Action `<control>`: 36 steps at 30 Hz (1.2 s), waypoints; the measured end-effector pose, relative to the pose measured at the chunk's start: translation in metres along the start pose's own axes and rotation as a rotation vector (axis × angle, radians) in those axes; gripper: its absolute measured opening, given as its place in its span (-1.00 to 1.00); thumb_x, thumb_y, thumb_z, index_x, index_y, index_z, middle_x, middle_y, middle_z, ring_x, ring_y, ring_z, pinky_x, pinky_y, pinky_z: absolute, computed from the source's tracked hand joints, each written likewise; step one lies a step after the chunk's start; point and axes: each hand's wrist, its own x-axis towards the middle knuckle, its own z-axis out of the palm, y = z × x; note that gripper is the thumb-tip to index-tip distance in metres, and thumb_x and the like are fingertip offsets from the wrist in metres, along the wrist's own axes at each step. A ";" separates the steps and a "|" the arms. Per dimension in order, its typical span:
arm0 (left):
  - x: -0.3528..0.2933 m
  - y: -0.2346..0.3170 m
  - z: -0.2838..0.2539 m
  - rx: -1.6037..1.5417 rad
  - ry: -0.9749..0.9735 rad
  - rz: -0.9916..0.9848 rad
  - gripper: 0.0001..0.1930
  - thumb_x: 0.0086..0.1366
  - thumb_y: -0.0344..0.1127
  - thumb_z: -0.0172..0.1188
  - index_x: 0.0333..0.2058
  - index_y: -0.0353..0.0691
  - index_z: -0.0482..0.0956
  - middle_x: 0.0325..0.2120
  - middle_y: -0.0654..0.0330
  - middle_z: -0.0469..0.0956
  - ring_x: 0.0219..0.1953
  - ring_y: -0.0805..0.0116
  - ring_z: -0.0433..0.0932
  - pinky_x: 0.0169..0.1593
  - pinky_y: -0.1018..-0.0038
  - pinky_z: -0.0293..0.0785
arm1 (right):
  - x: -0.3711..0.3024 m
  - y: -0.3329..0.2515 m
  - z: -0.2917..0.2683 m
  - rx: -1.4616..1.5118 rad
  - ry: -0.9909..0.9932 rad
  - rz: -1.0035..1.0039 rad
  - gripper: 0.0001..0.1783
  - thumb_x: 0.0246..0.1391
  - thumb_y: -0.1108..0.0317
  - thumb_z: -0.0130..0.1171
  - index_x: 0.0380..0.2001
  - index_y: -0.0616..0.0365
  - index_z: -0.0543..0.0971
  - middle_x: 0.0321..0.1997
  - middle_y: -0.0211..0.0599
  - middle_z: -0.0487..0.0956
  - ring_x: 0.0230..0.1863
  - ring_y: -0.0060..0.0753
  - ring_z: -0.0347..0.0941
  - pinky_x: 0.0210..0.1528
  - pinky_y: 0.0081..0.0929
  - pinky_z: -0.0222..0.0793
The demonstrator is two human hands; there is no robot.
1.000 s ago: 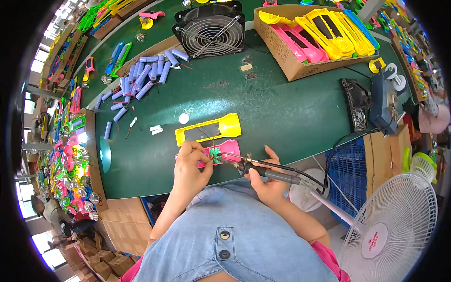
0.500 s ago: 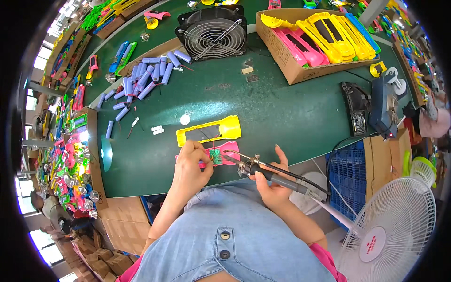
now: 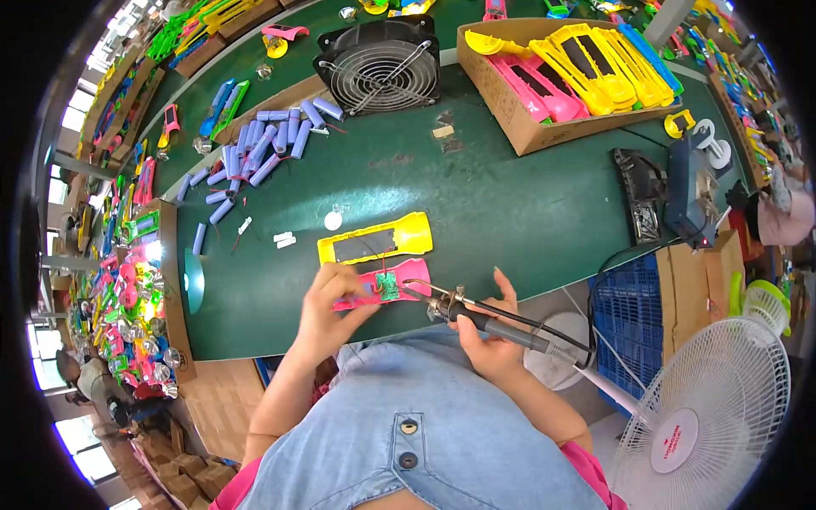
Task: The person solders internal components inside flashlight casings using a soldering iron, attaches solar panels and covers, tests the lights, and places the assembled flashlights onto the conveyor line.
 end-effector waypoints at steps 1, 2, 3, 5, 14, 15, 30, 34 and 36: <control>-0.006 -0.008 -0.012 0.122 0.006 0.165 -0.73 -0.19 -0.55 0.29 -0.42 -0.23 0.50 -0.44 0.14 0.37 -0.39 0.24 0.41 -0.35 0.45 0.38 | -0.001 -0.003 0.002 0.071 0.053 0.091 -0.82 -0.16 0.55 0.16 -0.38 0.22 0.48 -0.51 -0.42 0.47 -0.46 -0.49 0.51 0.24 -0.01 -0.13; -0.015 -0.015 -0.028 0.259 -0.096 0.235 -0.73 -0.17 -0.53 0.27 -0.39 -0.22 0.50 -0.44 0.16 0.38 -0.37 0.28 0.41 -0.34 0.45 0.38 | -0.002 -0.005 0.004 0.141 0.105 0.183 -0.83 -0.16 0.55 0.16 -0.39 0.21 0.48 -0.50 -0.42 0.48 -0.45 -0.49 0.51 0.24 -0.02 -0.13; -0.023 -0.020 -0.040 0.397 -0.198 0.302 -0.72 -0.15 -0.51 0.24 -0.36 -0.21 0.51 -0.44 0.18 0.38 -0.36 0.31 0.41 -0.33 0.46 0.38 | -0.002 -0.004 0.002 0.140 0.109 0.183 -0.83 -0.16 0.55 0.16 -0.39 0.21 0.48 -0.50 -0.42 0.48 -0.45 -0.49 0.51 0.24 -0.02 -0.13; -0.031 -0.022 -0.055 0.619 -0.288 0.453 -0.76 -0.11 -0.46 0.21 -0.37 -0.21 0.51 -0.40 0.21 0.40 -0.34 0.34 0.41 -0.31 0.47 0.38 | 0.000 -0.003 -0.001 0.036 0.011 0.069 -0.84 -0.16 0.55 0.16 -0.40 0.21 0.48 -0.51 -0.42 0.49 -0.43 -0.49 0.52 0.25 -0.03 -0.12; -0.034 -0.029 -0.009 0.623 0.093 0.602 -0.68 -0.22 -0.48 0.15 -0.36 -0.21 0.58 -0.30 0.22 0.41 -0.27 0.33 0.39 -0.25 0.48 0.34 | 0.007 -0.003 -0.001 -0.007 -0.045 -0.008 -0.82 -0.17 0.54 0.15 -0.39 0.22 0.48 -0.57 -0.40 0.50 -0.44 -0.50 0.52 0.24 -0.01 -0.11; -0.032 -0.027 0.000 0.623 0.097 0.599 -0.68 -0.22 -0.48 0.15 -0.36 -0.21 0.58 -0.30 0.22 0.41 -0.27 0.33 0.39 -0.25 0.48 0.34 | 0.009 0.002 -0.008 -0.008 -0.049 -0.009 -0.82 -0.17 0.54 0.15 -0.39 0.22 0.48 -0.57 -0.40 0.50 -0.44 -0.50 0.52 0.24 -0.01 -0.11; -0.006 -0.003 0.018 0.384 0.111 0.279 -0.82 -0.20 -0.56 0.23 -0.52 -0.18 0.56 -0.59 0.28 0.43 -0.56 0.34 0.41 -0.48 0.46 0.32 | 0.048 0.007 -0.018 0.286 -0.193 0.314 -0.79 -0.17 0.51 0.19 -0.37 0.28 0.48 -0.47 -0.30 0.54 -0.48 -0.50 0.52 0.29 -0.16 -0.18; -0.004 0.001 0.019 0.465 0.104 0.313 -0.80 -0.23 -0.56 0.23 -0.52 -0.18 0.55 -0.61 0.28 0.40 -0.56 0.33 0.41 -0.48 0.45 0.33 | 0.050 0.018 -0.017 0.264 -0.251 0.272 -0.82 -0.17 0.50 0.19 -0.40 0.27 0.49 -0.46 -0.33 0.55 -0.43 -0.53 0.52 0.29 -0.16 -0.18; -0.005 0.001 0.019 0.493 0.101 0.329 -0.78 -0.26 -0.57 0.22 -0.52 -0.18 0.55 -0.62 0.28 0.39 -0.56 0.33 0.41 -0.48 0.44 0.33 | 0.052 0.018 -0.015 0.248 -0.269 0.251 -0.83 -0.16 0.49 0.19 -0.40 0.27 0.49 -0.49 -0.34 0.55 -0.44 -0.55 0.51 0.29 -0.16 -0.18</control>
